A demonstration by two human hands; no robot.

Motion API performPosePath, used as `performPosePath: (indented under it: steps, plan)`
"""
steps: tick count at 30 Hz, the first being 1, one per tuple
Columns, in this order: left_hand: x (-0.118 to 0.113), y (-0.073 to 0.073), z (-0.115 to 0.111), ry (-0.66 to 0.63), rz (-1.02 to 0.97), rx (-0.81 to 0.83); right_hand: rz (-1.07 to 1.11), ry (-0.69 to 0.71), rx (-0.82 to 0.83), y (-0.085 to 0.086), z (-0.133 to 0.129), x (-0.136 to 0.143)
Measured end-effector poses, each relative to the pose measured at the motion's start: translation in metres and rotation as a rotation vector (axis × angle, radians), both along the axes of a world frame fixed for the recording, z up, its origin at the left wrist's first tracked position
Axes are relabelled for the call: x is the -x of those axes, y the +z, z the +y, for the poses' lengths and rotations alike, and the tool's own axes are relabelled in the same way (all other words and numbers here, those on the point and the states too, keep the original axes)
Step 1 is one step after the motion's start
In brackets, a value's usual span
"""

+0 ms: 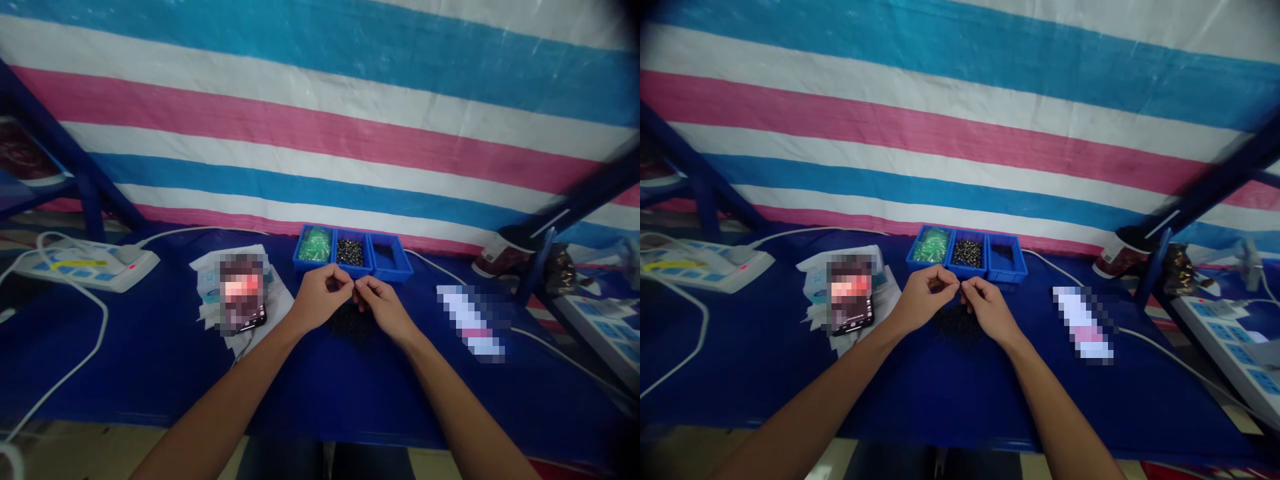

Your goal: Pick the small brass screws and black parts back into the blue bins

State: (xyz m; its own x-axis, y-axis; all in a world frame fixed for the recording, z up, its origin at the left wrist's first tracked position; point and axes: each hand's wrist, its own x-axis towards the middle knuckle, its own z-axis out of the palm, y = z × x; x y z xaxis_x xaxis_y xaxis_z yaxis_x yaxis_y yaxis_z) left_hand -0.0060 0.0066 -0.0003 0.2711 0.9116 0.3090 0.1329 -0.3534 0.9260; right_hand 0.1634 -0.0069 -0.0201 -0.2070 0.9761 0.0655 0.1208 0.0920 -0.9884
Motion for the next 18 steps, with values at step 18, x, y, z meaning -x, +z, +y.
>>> performPosePath:
  steps: [18]
  plan:
    - [0.0078, 0.0039, 0.0051, 0.131, 0.102, -0.047, 0.288, -0.256, 0.099, 0.0087, 0.0060, -0.0087]
